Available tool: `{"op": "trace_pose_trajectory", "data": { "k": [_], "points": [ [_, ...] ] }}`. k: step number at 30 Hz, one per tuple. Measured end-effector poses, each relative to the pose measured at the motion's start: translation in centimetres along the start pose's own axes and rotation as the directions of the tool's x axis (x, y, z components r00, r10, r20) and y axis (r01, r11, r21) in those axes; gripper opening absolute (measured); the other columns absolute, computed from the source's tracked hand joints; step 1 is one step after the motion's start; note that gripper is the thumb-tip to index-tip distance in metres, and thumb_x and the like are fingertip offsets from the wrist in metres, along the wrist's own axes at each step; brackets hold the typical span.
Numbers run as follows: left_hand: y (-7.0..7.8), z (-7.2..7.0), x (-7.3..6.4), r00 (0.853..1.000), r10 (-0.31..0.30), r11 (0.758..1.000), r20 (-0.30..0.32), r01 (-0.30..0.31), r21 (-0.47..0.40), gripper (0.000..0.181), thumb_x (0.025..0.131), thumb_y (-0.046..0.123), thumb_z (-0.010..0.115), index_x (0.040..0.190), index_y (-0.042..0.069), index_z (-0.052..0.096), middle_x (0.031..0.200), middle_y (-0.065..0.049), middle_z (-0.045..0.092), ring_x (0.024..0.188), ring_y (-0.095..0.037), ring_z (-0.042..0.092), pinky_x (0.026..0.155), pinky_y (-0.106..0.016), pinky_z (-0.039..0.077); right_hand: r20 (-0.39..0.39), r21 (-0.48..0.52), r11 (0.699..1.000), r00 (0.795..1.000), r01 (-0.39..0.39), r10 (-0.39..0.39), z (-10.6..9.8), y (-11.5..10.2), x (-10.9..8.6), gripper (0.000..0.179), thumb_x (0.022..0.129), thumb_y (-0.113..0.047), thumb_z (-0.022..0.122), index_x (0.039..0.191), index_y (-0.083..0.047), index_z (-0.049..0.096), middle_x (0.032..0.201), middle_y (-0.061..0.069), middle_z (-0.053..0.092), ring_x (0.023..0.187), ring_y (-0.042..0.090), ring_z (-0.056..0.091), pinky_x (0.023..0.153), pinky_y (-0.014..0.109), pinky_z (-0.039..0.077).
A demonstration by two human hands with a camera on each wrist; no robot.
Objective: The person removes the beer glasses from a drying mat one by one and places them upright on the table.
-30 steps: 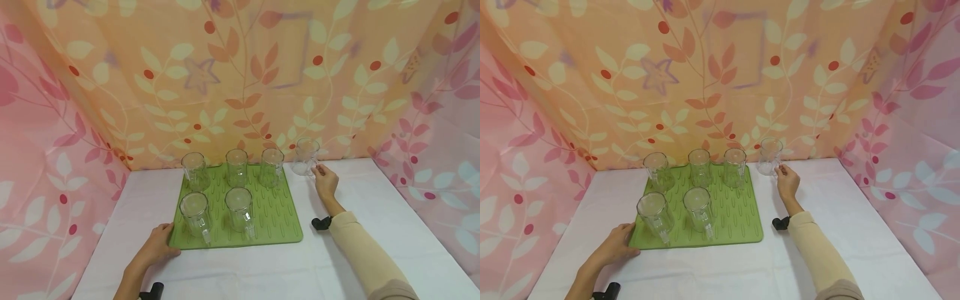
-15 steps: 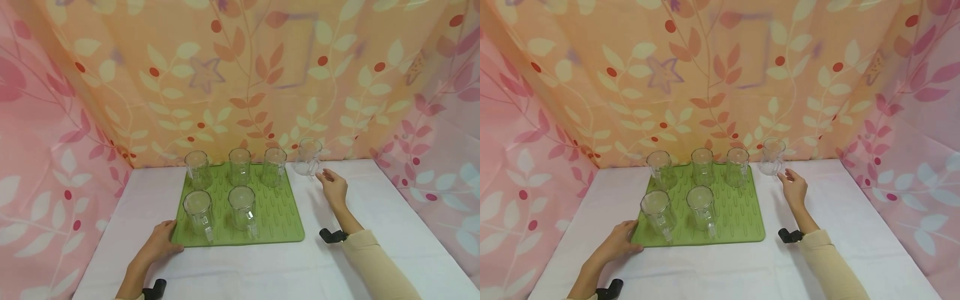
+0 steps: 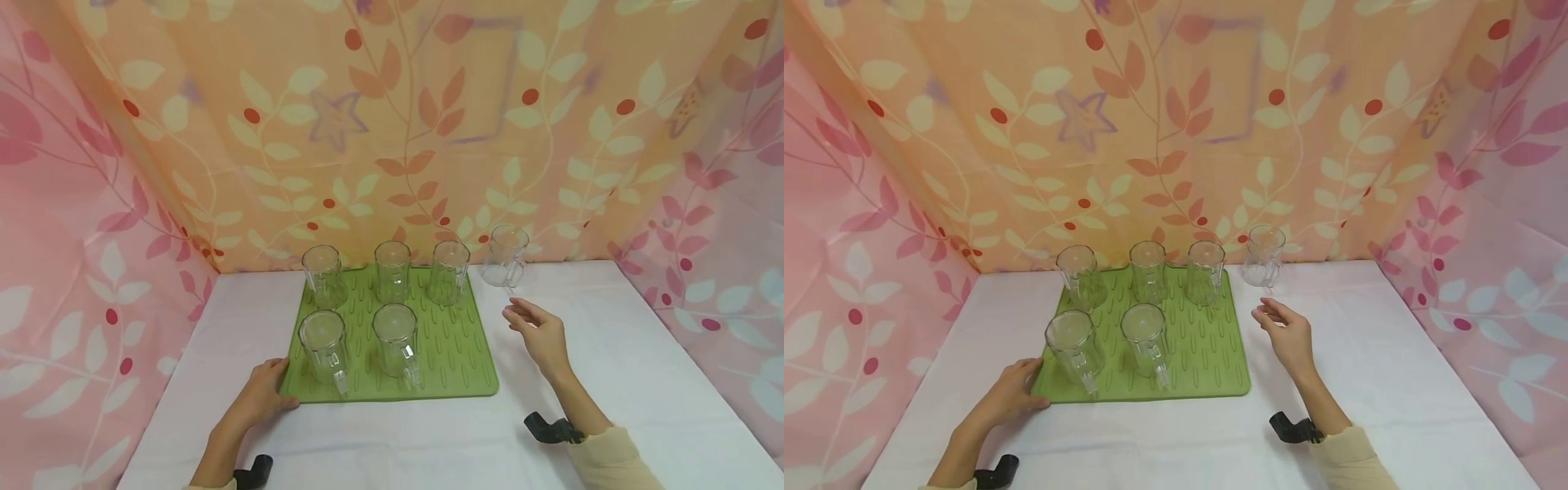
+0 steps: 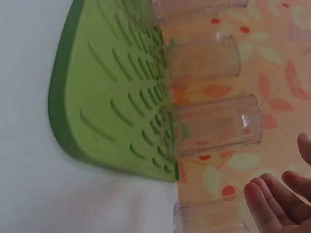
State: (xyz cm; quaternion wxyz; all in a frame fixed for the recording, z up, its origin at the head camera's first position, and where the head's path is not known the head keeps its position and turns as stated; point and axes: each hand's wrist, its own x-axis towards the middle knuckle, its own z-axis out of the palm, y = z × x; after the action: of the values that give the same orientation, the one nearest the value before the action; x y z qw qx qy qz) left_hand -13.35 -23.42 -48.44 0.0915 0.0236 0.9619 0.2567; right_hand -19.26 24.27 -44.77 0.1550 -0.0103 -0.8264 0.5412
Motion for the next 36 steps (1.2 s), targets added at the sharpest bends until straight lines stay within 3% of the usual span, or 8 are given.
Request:
{"op": "trace_pose_trajectory", "data": {
  "k": [12,22,28,36],
  "points": [
    [0.1,0.1,-0.2,1.000,-0.004,1.000,0.006,0.004,-0.027,0.091,0.070,0.017,0.085,0.141,-0.015,0.038,0.139,-0.037,0.043,0.130,-0.055,0.036,0.107,-0.067,0.033,0.108,0.052,0.997,0.992,0.058,-0.064,1.4,-1.9,-2.6,0.040,0.089,-0.017,0.072,0.123,0.002,0.064,0.110,0.022,0.071,0.091,-0.011,0.061,0.078,0.007,0.052],
    [-0.2,0.2,-0.1,1.000,0.001,1.000,-0.002,-0.001,-0.009,0.087,0.071,0.017,0.085,0.139,-0.016,0.040,0.138,-0.035,0.046,0.128,-0.054,0.039,0.106,-0.066,0.035,0.236,0.164,0.982,0.963,0.091,-0.129,3.9,-2.9,-3.8,0.041,0.088,-0.009,0.070,0.124,0.009,0.061,0.114,0.028,0.067,0.095,-0.006,0.062,0.080,0.013,0.055],
    [0.0,0.0,0.0,1.000,-0.002,1.000,0.006,0.002,-0.012,0.088,0.071,0.018,0.085,0.139,-0.015,0.041,0.138,-0.034,0.046,0.129,-0.053,0.039,0.106,-0.065,0.036,0.264,0.202,0.975,0.953,0.093,-0.145,4.6,-3.3,-4.1,0.039,0.088,-0.007,0.070,0.123,0.009,0.062,0.113,0.028,0.067,0.096,-0.003,0.063,0.081,0.014,0.055],
    [0.1,0.0,-0.1,1.000,-0.006,1.000,0.001,0.006,-0.011,0.088,0.071,0.017,0.086,0.139,-0.015,0.040,0.138,-0.033,0.046,0.129,-0.052,0.038,0.107,-0.064,0.036,0.352,0.205,0.975,0.922,0.089,-0.158,6.6,-3.2,-5.2,0.039,0.086,-0.011,0.072,0.121,0.006,0.064,0.112,0.028,0.067,0.099,0.016,0.068,0.082,0.017,0.057]
  ]
}}
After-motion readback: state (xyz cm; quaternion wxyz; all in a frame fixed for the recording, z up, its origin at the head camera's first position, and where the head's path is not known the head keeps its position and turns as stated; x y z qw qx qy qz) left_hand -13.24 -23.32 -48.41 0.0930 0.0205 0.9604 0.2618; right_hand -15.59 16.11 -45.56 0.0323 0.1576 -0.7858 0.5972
